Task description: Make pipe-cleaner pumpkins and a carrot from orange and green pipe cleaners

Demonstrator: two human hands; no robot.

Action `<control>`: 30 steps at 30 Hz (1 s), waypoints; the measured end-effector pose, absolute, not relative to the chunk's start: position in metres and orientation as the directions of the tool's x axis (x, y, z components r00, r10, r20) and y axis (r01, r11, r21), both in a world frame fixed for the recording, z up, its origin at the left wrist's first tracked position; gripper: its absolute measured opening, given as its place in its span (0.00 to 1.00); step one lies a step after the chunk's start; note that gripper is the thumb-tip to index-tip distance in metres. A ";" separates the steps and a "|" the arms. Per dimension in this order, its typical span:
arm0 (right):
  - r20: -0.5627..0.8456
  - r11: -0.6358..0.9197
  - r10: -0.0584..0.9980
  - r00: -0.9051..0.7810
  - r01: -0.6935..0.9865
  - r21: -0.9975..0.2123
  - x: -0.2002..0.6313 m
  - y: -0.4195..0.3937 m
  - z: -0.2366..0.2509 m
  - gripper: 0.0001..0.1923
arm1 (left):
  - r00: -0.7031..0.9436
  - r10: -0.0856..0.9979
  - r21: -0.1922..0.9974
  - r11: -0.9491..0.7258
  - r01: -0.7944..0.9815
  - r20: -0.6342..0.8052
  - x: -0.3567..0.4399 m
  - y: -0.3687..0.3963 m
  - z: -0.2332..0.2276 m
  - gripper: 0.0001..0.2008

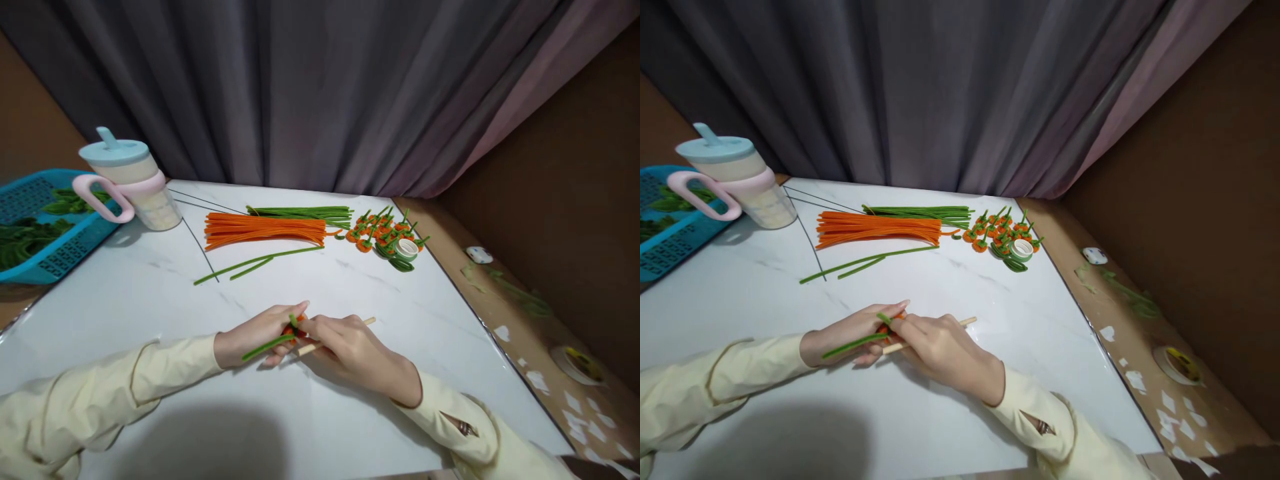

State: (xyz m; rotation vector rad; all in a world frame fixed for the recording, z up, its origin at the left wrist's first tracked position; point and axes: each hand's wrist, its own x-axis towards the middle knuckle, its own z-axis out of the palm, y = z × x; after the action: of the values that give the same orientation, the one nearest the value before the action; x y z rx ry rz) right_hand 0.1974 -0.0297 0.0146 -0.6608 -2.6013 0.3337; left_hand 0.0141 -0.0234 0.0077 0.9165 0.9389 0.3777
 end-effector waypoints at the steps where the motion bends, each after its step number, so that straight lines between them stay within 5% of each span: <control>1: 0.376 0.885 0.463 -0.803 0.395 -0.248 0.197 -0.030 0.014 0.09 | 0.557 0.656 0.819 0.568 0.081 -0.510 0.014 -0.024 0.006 0.24; 5: 0.390 0.935 0.331 -0.859 0.355 -0.010 0.198 -0.030 0.014 0.09 | 0.510 0.738 0.881 0.466 0.088 -0.441 0.015 -0.027 0.001 0.22; 10: 0.372 0.929 0.308 -0.876 0.362 0.083 0.199 -0.028 0.015 0.12 | 0.514 0.771 0.905 0.423 0.028 -0.377 0.016 -0.029 0.001 0.20; 15: 0.379 0.909 0.178 -0.908 0.299 0.291 0.202 -0.022 0.016 0.13 | 0.560 0.738 0.887 0.461 -0.009 -0.377 0.014 -0.026 0.001 0.19; 19: 0.411 0.909 0.098 -0.906 0.250 0.334 0.202 -0.020 0.014 0.13 | 0.565 0.746 0.897 0.442 -0.022 -0.354 0.012 -0.025 0.002 0.18; 23: 0.439 0.934 0.158 -0.885 0.277 0.223 0.202 -0.020 0.010 0.14 | 0.568 0.750 0.900 0.435 -0.036 -0.340 0.012 -0.025 0.000 0.18; 27: 0.400 0.942 0.329 -0.855 0.330 -0.069 0.208 -0.016 0.016 0.13 | 0.555 0.767 0.906 0.419 -0.056 -0.321 0.012 -0.025 -0.007 0.18; 30: 0.240 0.880 0.440 -0.865 0.362 -0.308 0.222 -0.009 0.031 0.16 | 0.543 0.785 0.915 0.397 -0.072 -0.298 0.011 -0.024 -0.009 0.17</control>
State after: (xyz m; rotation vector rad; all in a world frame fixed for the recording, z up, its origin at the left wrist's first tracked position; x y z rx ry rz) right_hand 0.2225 -0.0087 0.0308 -0.5999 -2.7453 0.3646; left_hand 0.0105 -0.0242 -0.0092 1.0242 0.8360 0.6315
